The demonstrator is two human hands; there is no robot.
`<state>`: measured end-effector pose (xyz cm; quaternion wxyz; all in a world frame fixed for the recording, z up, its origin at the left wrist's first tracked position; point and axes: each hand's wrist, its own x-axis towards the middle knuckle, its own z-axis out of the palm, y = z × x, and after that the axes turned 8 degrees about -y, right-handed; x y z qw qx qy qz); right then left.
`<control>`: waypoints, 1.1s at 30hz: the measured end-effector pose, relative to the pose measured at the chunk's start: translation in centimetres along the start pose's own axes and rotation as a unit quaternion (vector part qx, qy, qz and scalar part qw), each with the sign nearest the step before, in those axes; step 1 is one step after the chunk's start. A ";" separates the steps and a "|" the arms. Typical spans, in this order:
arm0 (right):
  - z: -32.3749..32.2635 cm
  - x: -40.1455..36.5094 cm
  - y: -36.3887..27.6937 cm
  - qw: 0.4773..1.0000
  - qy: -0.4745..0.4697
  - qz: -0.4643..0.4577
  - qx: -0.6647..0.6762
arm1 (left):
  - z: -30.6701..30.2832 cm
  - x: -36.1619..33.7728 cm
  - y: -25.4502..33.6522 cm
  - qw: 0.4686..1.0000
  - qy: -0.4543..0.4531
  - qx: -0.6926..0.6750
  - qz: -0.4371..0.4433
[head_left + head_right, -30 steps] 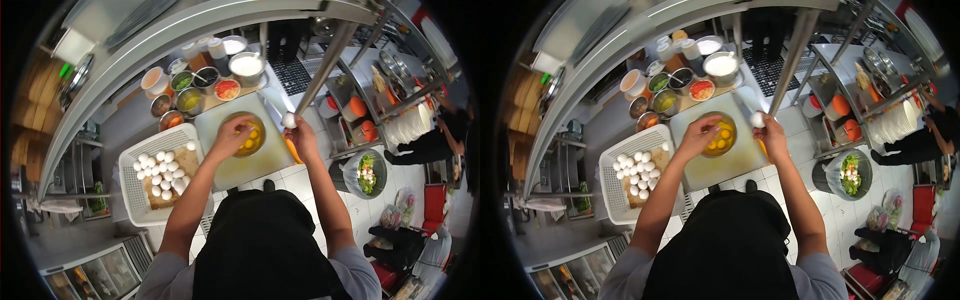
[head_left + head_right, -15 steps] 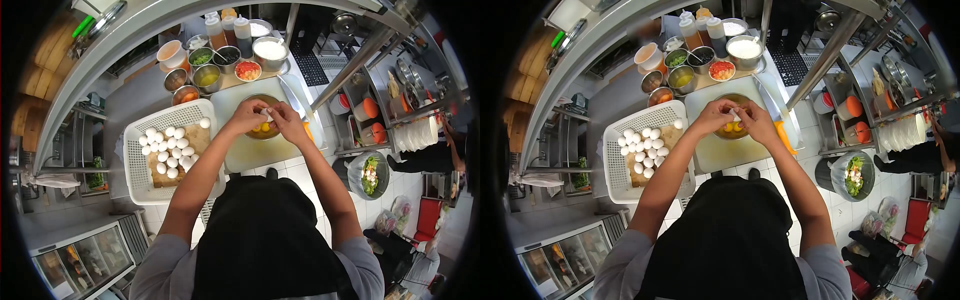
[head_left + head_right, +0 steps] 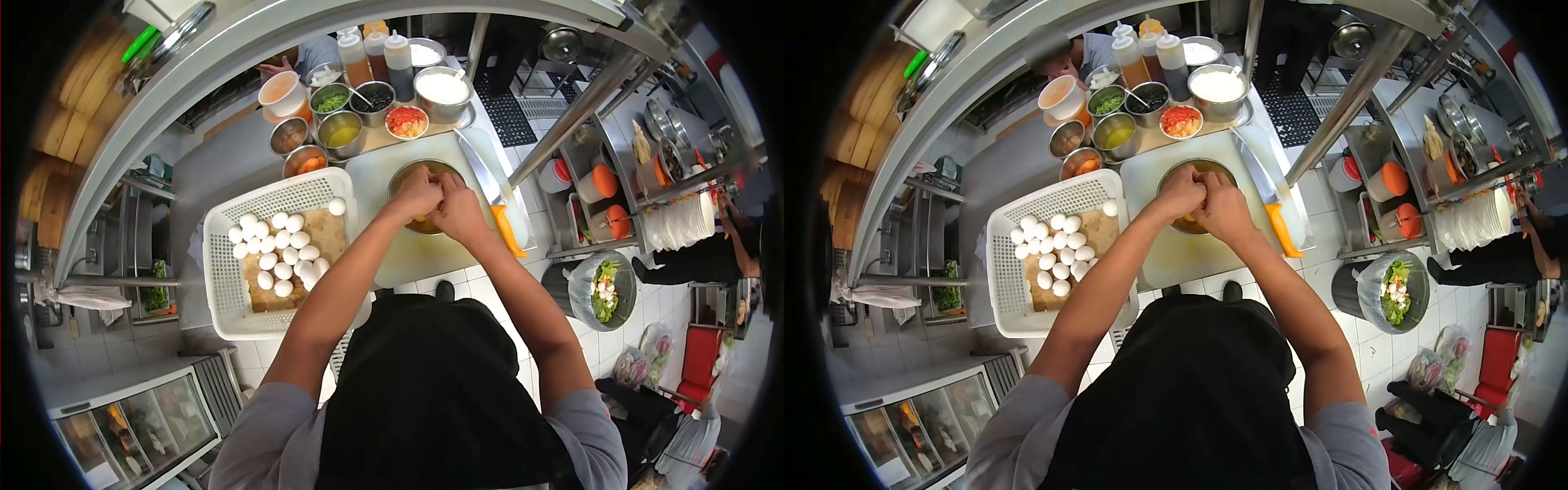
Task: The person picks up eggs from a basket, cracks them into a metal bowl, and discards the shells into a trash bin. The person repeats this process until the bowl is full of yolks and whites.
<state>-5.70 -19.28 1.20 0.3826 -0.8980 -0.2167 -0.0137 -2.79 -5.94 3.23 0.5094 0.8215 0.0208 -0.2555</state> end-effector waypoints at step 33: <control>-6.3 -12.8 8.3 0.616 0.071 0.074 0.781 | -16.0 -10.0 -17.2 0.899 0.255 0.346 0.083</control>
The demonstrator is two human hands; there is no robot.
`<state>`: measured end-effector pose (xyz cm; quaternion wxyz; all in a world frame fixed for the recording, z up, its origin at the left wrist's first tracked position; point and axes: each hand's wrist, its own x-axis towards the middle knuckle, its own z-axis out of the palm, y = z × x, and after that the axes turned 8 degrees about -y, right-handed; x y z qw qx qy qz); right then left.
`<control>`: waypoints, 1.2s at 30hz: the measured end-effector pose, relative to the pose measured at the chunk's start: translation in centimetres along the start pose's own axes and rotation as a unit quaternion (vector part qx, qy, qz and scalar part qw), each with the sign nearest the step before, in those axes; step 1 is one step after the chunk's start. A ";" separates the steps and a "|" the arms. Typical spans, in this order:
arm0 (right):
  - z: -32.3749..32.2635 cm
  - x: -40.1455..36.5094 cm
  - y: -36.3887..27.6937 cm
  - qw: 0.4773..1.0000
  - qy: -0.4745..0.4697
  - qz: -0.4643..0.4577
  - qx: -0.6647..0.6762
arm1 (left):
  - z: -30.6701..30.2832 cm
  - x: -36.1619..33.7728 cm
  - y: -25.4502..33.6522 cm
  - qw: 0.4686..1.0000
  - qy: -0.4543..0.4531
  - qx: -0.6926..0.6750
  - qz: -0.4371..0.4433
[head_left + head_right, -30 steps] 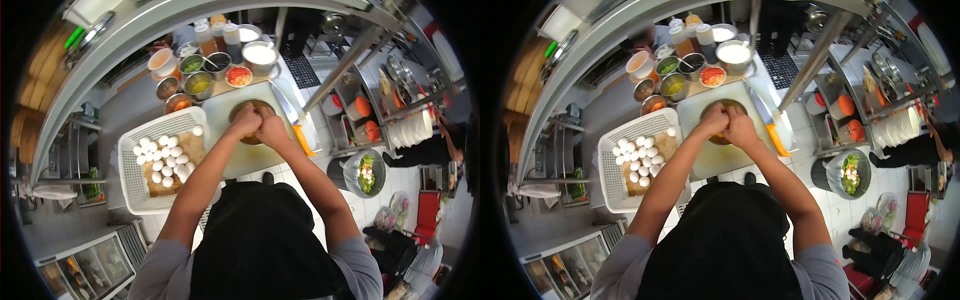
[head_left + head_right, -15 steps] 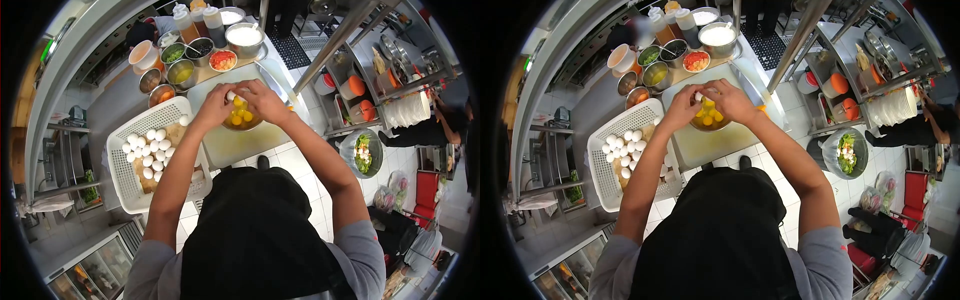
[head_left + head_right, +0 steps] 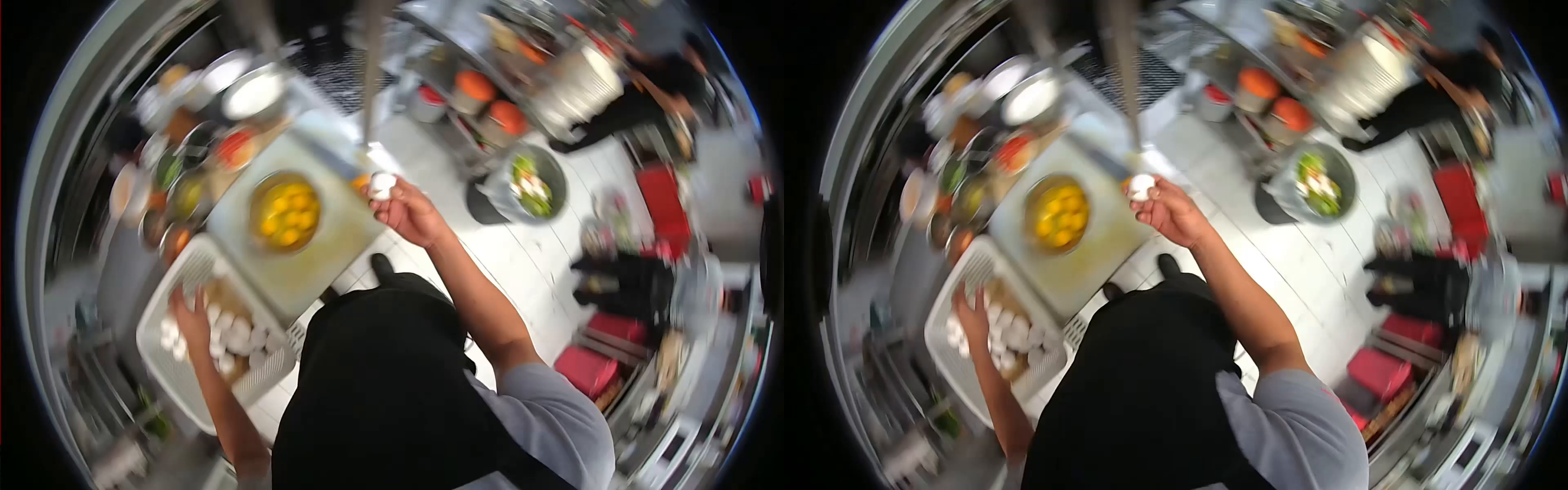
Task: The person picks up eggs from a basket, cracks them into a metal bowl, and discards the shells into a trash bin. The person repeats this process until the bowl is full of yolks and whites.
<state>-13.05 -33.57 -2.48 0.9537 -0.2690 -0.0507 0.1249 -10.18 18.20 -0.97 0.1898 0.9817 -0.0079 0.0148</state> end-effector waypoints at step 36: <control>18.8 3.9 3.7 0.673 -0.296 -0.104 -0.670 | -4.2 -0.9 18.5 0.757 -0.381 -0.526 0.074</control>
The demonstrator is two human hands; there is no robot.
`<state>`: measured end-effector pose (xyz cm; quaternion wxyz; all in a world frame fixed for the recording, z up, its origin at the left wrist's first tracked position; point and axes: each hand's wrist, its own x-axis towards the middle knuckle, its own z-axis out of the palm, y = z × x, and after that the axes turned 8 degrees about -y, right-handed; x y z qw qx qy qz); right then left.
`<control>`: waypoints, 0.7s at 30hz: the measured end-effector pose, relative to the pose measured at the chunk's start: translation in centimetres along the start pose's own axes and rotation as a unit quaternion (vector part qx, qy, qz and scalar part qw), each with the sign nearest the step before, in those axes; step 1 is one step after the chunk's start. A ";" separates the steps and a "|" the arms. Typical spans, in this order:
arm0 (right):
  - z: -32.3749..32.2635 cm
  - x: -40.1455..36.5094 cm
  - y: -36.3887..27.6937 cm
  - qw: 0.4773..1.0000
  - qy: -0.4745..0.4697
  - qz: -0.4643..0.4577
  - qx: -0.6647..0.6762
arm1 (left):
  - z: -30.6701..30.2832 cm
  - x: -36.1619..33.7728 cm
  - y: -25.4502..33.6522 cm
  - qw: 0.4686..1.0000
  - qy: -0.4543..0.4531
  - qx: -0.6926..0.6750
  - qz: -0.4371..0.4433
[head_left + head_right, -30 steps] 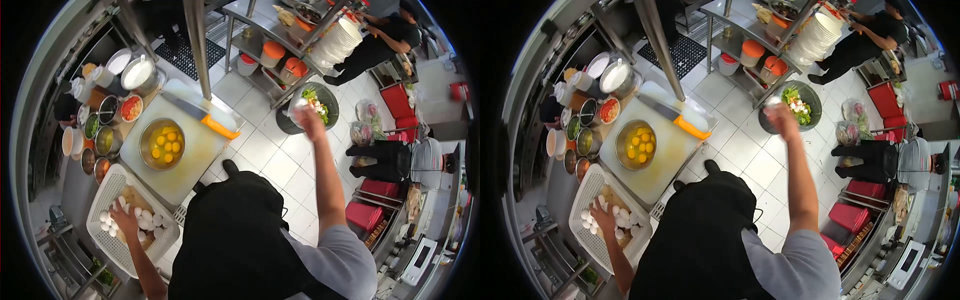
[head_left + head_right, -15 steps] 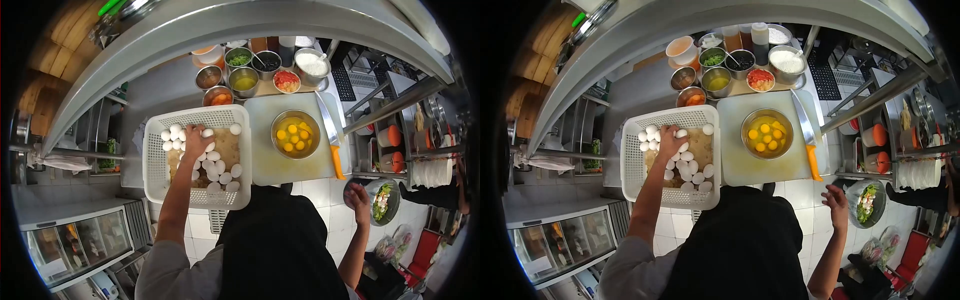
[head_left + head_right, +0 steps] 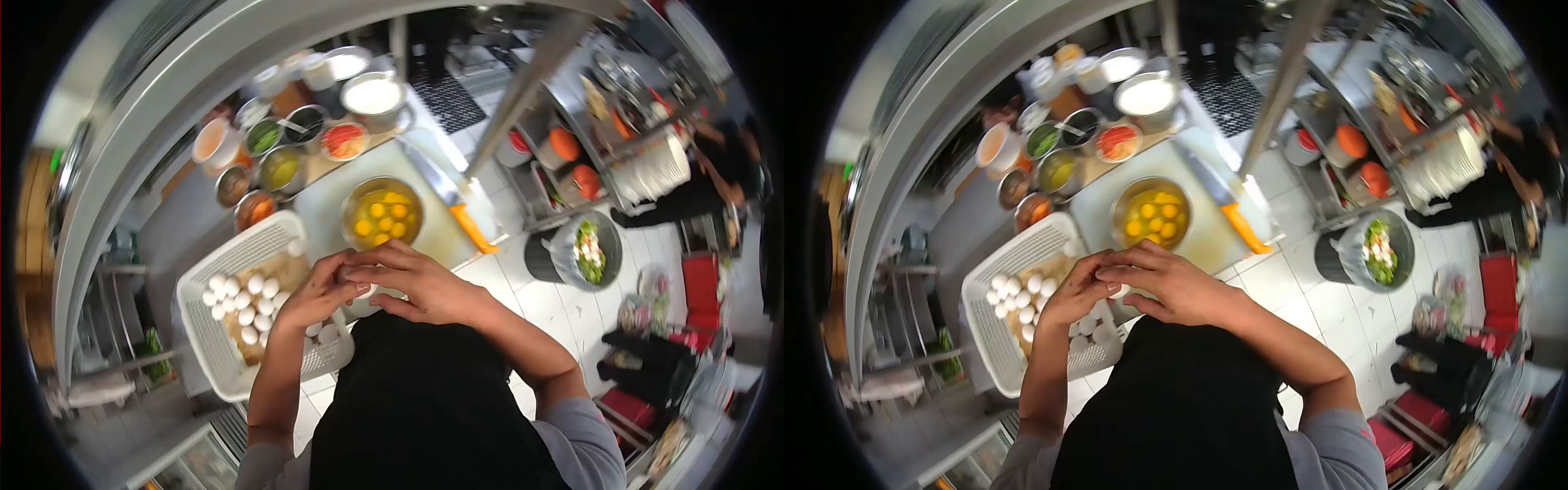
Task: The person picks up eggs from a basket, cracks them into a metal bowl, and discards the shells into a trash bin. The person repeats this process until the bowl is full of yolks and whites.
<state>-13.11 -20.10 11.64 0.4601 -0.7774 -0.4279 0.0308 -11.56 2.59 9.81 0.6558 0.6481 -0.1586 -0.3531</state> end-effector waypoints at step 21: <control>-10.4 -6.1 20.1 0.786 0.524 0.294 0.144 | 1.4 6.9 -3.9 0.966 0.089 -0.234 -0.068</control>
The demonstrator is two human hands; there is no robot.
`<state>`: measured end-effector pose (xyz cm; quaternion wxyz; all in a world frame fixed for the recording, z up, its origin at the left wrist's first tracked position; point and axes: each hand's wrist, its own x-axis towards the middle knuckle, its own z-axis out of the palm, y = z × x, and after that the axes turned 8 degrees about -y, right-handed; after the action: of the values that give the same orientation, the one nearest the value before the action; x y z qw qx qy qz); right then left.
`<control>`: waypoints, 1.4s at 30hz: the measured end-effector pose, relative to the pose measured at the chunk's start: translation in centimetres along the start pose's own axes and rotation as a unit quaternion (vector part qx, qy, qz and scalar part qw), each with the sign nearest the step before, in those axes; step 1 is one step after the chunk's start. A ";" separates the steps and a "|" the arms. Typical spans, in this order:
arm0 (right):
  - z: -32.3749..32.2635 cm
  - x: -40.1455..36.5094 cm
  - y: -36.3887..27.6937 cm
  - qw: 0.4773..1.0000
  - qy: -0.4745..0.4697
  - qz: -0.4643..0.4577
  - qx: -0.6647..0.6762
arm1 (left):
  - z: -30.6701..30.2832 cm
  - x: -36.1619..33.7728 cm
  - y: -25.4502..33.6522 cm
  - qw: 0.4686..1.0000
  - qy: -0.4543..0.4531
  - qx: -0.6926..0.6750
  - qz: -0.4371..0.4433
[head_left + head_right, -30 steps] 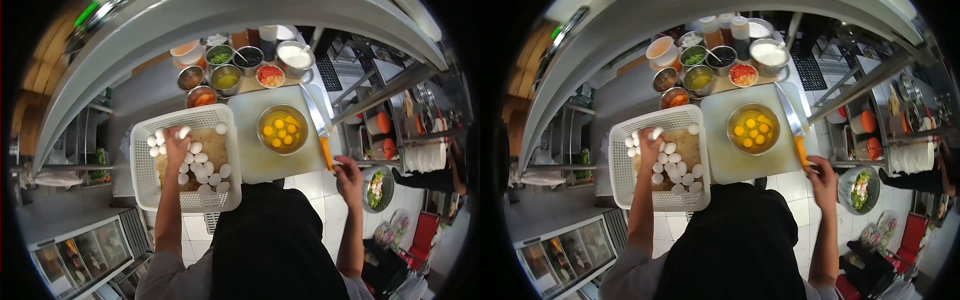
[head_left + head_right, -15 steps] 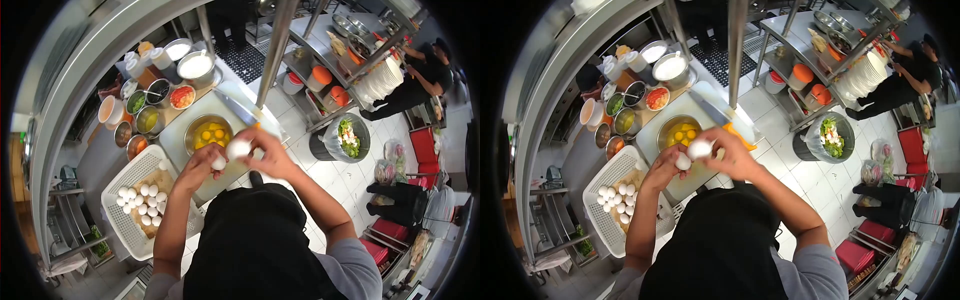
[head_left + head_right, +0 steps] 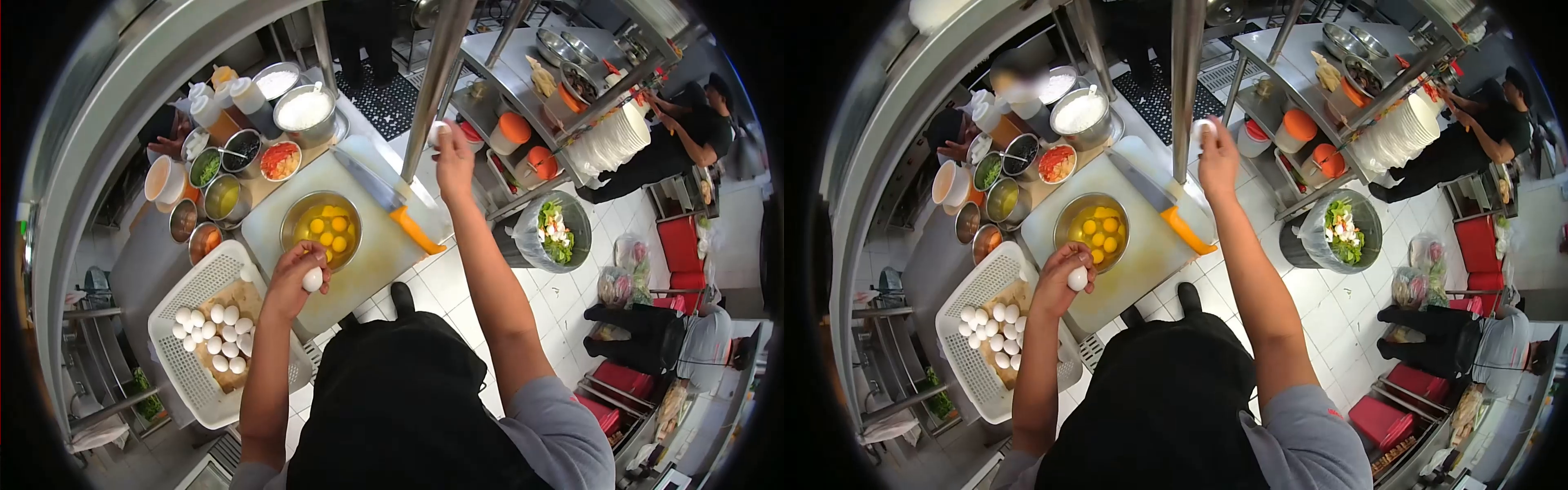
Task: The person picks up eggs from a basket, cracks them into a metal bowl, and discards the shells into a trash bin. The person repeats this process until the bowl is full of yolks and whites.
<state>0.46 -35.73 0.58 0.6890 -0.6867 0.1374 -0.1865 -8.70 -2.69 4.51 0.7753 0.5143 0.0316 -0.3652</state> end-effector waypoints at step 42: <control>11.4 -12.6 -0.6 0.841 -0.355 -0.225 -0.340 | -0.8 6.0 1.8 0.944 0.117 0.308 0.023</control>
<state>-5.74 -19.95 0.59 0.3528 -0.9093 -0.2197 -0.0217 -3.00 -4.85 2.98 0.5785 0.7674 -0.0040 -0.2766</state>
